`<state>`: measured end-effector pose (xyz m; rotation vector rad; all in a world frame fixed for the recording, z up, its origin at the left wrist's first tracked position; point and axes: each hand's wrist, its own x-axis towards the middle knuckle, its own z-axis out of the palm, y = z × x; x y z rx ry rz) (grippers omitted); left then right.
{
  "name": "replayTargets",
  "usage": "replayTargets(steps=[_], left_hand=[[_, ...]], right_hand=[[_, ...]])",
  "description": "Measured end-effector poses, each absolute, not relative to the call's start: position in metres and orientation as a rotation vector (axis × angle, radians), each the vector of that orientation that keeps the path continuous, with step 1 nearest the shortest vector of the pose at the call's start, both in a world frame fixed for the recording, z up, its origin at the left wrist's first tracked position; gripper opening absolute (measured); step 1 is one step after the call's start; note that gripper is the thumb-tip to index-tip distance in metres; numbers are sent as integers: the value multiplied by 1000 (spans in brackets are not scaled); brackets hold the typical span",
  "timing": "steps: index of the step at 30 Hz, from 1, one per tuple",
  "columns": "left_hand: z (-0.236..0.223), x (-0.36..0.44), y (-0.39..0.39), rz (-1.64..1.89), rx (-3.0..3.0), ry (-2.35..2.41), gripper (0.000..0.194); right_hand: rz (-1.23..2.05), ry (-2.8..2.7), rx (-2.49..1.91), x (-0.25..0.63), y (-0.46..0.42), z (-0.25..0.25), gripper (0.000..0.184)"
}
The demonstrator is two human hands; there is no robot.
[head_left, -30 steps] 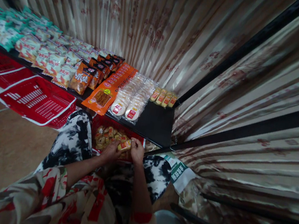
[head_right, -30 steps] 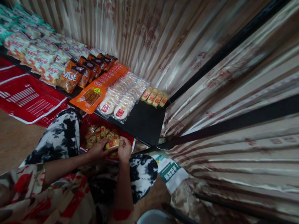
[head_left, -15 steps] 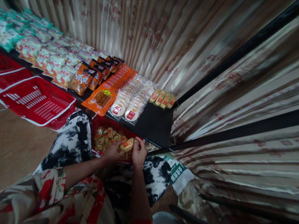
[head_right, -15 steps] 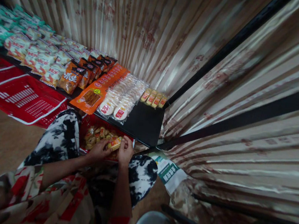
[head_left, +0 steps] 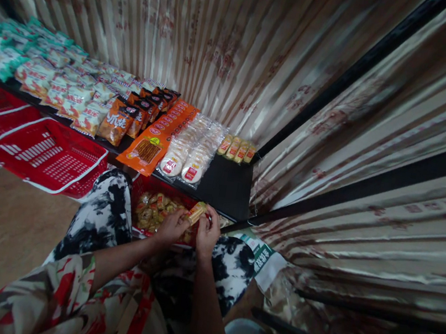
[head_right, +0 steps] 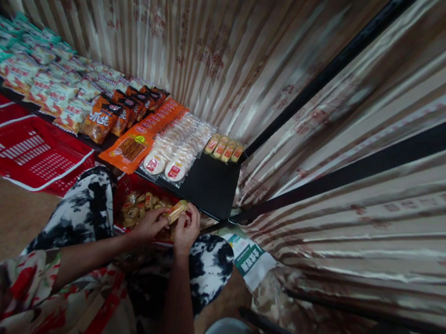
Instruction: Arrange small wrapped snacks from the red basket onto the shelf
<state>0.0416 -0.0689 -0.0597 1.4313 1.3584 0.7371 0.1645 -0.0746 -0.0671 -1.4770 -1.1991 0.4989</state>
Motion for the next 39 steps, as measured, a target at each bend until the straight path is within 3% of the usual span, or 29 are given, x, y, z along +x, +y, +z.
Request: replayTargets(steps=[9,15,25,39], left_hand=[[-54,60,-62,777,1173,1194,32],[-42,70,-54,823,1134,1165,29],[-11,78,-32,853,1486,1331,24],[-16,95,-14,875,1778,1320,32]], right_hand=[[410,-1085,-1563,162,-76,-52,36],[539,-985,-1525,161,-74,-52,43],[646,-889,-1427,166,-59,-50,42],[649,-860,-1484,186,-26,-52,42]])
